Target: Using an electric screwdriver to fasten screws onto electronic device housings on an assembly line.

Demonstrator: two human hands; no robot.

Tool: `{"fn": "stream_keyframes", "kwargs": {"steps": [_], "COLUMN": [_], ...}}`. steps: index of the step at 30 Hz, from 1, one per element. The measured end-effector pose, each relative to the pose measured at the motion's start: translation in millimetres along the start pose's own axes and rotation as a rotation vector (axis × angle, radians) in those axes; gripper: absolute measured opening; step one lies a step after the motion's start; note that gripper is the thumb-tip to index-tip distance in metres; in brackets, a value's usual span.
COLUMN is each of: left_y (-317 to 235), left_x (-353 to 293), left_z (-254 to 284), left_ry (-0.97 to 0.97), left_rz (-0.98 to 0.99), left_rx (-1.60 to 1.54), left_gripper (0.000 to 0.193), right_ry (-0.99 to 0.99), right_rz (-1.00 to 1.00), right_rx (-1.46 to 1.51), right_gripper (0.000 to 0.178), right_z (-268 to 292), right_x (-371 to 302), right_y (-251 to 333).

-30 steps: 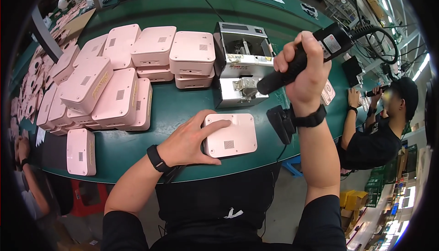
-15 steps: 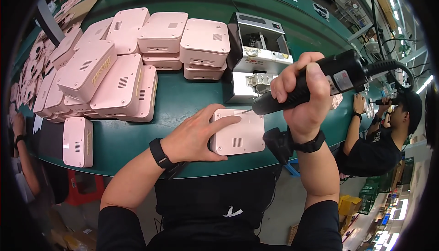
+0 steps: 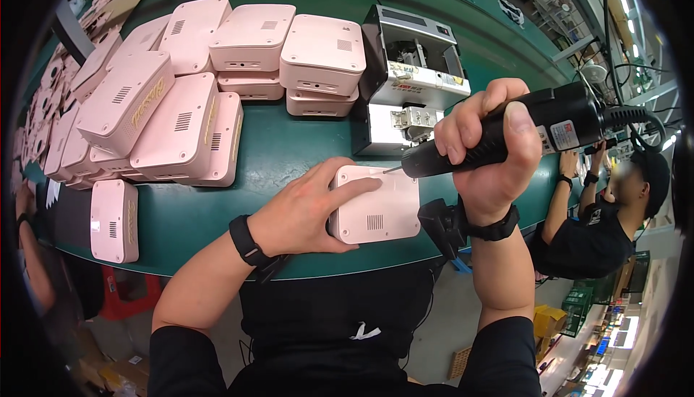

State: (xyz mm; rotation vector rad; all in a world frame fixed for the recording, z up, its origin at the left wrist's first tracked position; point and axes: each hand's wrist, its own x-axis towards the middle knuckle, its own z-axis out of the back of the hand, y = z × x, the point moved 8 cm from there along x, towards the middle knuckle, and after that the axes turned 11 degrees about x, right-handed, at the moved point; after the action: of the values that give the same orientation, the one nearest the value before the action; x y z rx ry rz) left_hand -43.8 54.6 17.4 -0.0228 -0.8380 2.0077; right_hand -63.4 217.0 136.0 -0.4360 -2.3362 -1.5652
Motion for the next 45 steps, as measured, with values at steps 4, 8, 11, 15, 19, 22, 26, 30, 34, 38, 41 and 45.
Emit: {"fn": "stream_keyframes", "kwargs": {"steps": [4,8,11,15,19,22,26,30,34,38,41,45], "left_y": [-1,-1,-2,2,-2,-1,1,1,2,2,1,1], "left_x": [0,-1,-1,-2,-3,-3,-2,-4,-2,-4,-3,-4], "left_z": [0,-1,-1,2,-1,-1,-1,-3,-2,-2,-2,-2], "left_ry": [-0.001,-0.001,-0.020,-0.006,0.000,0.005,0.019,0.007,0.023,0.036,0.027,0.012], "left_rz": [0.002,0.000,-0.014,-0.012,-0.002,-0.007,-0.001,-0.004,0.004,0.011,0.001,-0.003], "left_rx": [-0.004,-0.011,-0.008,-0.008,0.005,-0.010,-0.002,-0.014,-0.022,-0.026,-0.026,-0.021], "left_gripper": [0.085,0.084,0.084,0.084,0.084,0.085,0.085,0.085,0.085,0.086,0.086,0.085], "right_ry": [-0.020,0.013,0.021,-0.057,-0.110,-0.131,-0.149,-0.117,-0.053,0.032,0.086,0.117], "right_rz": [-0.002,-0.013,-0.023,-0.044,0.169,0.193,0.157,0.084,0.046,0.007,-0.012,-0.033], "right_rx": [-0.019,-0.050,-0.034,0.025,0.009,-0.048,-0.127,-0.103,0.016,0.036,0.016,-0.005], "right_gripper": [0.028,0.028,0.027,0.025,0.023,0.024,0.026,0.027,0.027,0.028,0.028,0.029], "right_z": [-1,-1,0,0,12,14,22,10,-31,-59,-65,-66], "right_x": [-3,0,1,0,6,20,34,26,10,2,3,1], "right_y": [-1,-3,-3,-3,48,49,37,32,35,19,10,-7]}}
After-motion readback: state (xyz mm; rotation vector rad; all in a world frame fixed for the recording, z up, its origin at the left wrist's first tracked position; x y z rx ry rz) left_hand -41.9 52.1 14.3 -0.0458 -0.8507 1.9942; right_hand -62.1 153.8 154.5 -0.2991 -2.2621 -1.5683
